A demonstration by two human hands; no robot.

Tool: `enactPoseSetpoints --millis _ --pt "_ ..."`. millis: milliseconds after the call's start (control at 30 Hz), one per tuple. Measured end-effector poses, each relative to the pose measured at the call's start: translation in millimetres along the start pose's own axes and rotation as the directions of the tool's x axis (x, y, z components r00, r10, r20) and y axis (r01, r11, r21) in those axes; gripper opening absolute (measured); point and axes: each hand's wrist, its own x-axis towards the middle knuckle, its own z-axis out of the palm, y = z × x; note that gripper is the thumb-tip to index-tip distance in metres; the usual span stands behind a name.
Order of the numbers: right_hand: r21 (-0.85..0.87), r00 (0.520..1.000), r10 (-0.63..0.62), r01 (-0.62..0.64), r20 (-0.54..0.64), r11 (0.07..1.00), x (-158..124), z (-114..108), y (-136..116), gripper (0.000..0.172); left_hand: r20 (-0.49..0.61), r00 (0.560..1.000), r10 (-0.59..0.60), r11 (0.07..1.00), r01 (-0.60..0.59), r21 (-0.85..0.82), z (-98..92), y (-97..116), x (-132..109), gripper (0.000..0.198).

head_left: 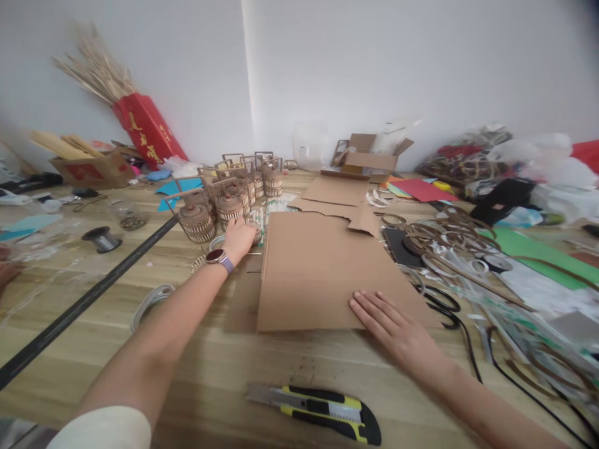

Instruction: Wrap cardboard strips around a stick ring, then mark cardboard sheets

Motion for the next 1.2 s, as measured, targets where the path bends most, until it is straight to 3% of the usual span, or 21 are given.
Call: enactPoseSetpoints --millis 167,400,500,633,767,867,967,1100,1200 --pt "0.078 0.998 0.029 -0.034 0.056 0.996 -12.6 0.6 -21.8 0.064 -0.030 0.999 0.028 0.998 -0.030 -0.050 -5.0 4.7 -3.7 0.015" --pt "0.171 0.995 0.031 -0.047 0.100 0.984 -22.1 11.5 -29.5 0.050 -0.069 0.981 0.184 0.979 -0.189 -0.073 -35.9 32.6 -37.7 0.022" --pt "0.226 0.993 0.053 -0.075 0.101 0.971 -19.9 7.5 -30.4 0.042 -0.068 0.946 0.317 0.941 -0.323 -0.103 -47.1 47.1 -62.6 0.022" --pt "0.343 0.992 0.078 -0.108 0.101 0.933 -6.1 -20.2 -41.8 0.036 -0.026 0.882 0.470 0.857 -0.463 -0.228 -53.3 63.4 -101.8 0.020" --pt "0.474 0.989 0.066 -0.122 0.133 0.872 6.8 -46.1 -53.7 0.033 0.002 0.828 0.560 0.781 -0.527 -0.335 -49.8 76.9 -136.0 0.032" --pt "0.507 0.979 0.118 -0.187 0.167 0.841 7.4 -49.9 -53.8 0.031 0.036 0.800 0.599 0.771 -0.564 -0.294 -38.3 86.4 -154.3 0.049" --pt "0.537 0.963 0.175 -0.261 0.207 0.802 3.3 -50.0 -51.4 0.030 0.036 0.783 0.621 0.773 -0.604 -0.194 -17.8 93.2 -167.2 0.046" --pt "0.560 0.960 0.198 -0.275 0.195 0.781 0.1 -58.8 -56.1 0.029 -0.041 0.725 0.687 0.724 -0.688 -0.049 0.1 88.3 -172.0 0.045" --pt "0.549 0.969 0.193 -0.247 0.155 0.799 -0.1 -65.1 -59.3 0.029 -0.114 0.680 0.725 0.684 -0.730 -0.006 -13.6 73.6 -160.2 0.048"
